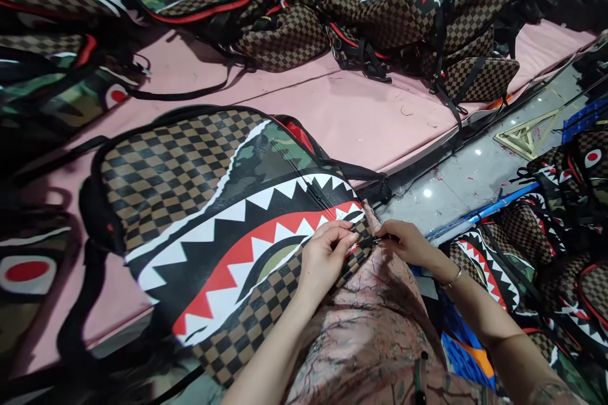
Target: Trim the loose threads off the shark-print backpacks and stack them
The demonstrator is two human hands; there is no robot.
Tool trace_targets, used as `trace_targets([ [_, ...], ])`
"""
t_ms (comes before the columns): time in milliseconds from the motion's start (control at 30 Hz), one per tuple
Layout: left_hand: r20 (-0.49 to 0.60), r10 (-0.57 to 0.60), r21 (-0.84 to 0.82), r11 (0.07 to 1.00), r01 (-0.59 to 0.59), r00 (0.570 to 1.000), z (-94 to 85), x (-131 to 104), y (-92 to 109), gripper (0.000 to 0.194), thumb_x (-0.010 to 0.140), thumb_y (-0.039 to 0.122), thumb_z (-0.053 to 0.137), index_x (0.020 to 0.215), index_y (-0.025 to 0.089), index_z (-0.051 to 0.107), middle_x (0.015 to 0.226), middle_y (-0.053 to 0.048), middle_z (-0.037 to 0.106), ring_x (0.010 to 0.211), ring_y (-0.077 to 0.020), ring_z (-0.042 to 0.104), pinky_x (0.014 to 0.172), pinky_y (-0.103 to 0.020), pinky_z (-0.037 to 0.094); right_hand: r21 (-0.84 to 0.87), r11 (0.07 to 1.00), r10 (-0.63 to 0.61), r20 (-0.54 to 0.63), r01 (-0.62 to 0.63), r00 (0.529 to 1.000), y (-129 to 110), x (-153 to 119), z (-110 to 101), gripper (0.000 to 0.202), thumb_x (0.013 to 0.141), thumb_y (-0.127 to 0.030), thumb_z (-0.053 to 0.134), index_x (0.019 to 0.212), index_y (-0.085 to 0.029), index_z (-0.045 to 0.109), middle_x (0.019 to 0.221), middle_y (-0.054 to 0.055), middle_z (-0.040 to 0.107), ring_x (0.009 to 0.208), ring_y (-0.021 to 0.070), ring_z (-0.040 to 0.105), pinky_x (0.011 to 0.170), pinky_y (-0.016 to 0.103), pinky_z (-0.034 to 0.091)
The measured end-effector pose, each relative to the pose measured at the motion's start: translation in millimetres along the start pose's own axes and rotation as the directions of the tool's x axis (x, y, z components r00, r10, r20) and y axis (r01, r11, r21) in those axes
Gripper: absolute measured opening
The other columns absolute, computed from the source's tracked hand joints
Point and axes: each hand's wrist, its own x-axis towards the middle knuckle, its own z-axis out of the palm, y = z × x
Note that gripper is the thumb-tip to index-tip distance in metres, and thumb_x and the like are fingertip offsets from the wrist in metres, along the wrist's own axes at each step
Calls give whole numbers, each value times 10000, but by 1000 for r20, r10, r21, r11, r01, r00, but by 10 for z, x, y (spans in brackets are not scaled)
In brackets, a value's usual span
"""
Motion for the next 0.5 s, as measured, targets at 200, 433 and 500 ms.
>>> trace_targets([
  [200, -136, -129, 15, 991, 132, 982, -270, 17, -28, 312, 777, 434, 481, 611, 190, 582, 869, -70, 653, 838, -229, 603, 823, -393, 456, 0, 1000, -21, -75, 21, 997, 125, -14, 20, 112, 803, -119, 534, 886, -188, 563, 790, 19, 597, 726, 150, 557, 645, 239, 418],
  [433, -134, -71, 338, 934, 113, 988, -697, -361, -236, 333, 783, 479, 458, 851, 201, 626, 1202, -116, 525, 1122, -308, 468, 950, -483, 356, -10, 991, -131, -33, 130, 991, 216, -21, -43, 81, 848, -169, 501, 899, -183, 562, 813, 49, 610, 776, 171, 565, 697, 282, 436],
  [500, -82, -100, 352, 928, 122, 992, -656, -469, -204, 383, 810, 500, 401, 710, 211, 632, 1072, -92, 586, 1005, -286, 516, 897, -473, 382, -6, 986, -167, -19, 167, 986, 200, 31, -58, 85, 846, -184, 517, 915, -183, 566, 824, 56, 620, 789, 177, 575, 710, 290, 442],
])
